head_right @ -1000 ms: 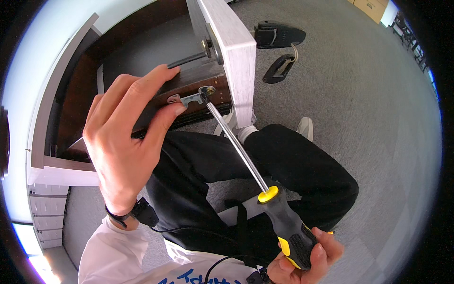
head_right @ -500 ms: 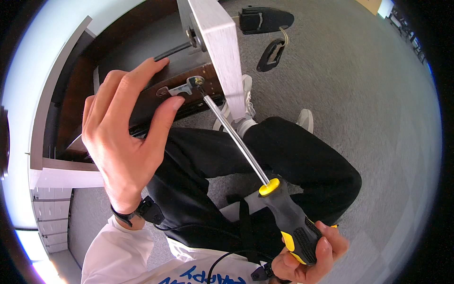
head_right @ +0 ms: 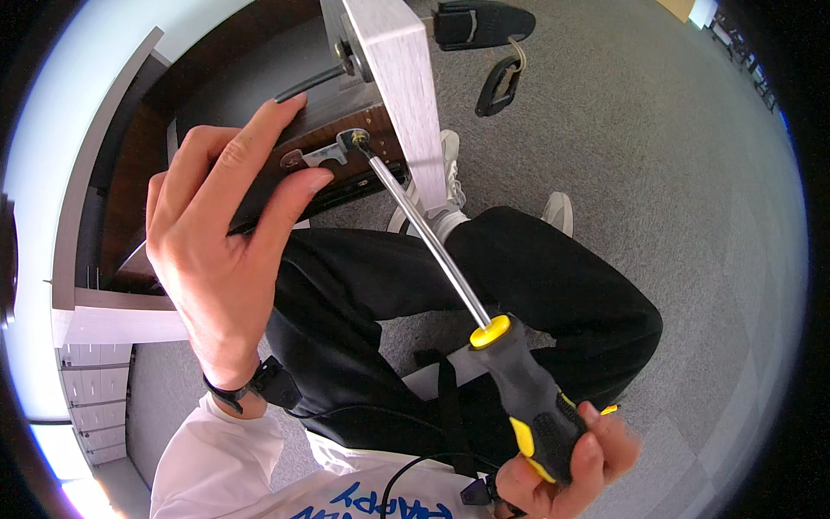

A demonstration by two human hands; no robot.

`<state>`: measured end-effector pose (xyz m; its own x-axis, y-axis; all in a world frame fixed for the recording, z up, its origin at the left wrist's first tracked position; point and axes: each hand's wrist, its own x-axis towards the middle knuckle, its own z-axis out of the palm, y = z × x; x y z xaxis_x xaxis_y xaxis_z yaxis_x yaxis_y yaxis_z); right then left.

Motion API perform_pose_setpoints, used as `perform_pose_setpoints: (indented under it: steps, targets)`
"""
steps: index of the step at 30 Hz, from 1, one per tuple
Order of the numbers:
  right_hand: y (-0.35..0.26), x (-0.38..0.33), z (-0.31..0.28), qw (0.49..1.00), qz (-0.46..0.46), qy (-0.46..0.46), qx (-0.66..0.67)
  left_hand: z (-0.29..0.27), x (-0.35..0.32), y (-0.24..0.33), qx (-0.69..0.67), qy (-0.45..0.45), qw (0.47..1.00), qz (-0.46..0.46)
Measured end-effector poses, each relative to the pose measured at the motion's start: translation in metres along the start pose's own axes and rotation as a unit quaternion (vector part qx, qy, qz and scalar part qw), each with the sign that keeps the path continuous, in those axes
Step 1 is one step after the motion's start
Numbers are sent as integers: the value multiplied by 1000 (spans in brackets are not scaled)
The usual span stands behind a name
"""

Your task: The person uses a screwdriver to remove screws from a drawer's metal slide mechanism and then reinserts the screws by hand. The drawer is held in place while the person works on the side rails.

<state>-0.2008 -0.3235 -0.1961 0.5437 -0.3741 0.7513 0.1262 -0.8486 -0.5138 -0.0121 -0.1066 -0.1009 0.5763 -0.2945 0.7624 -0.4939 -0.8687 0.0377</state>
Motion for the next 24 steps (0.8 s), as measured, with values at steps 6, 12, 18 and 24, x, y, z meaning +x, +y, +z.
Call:
perform_pose_setpoints:
  steps: [6,12,18,24]
  targets:
    - [-12,14,-6,989,-103,-108,-3,4,1,6,2,-5,1000,-15]
    - [-40,17,9,986,135,6,93,3,3,7,-13,-6,1000,-17]
    - [-46,34,-18,987,-14,-161,-16,5,2,7,-19,0,1000,-17]
    - [-47,26,-11,973,-70,-218,2,3,0,12,-17,-5,1000,-25]
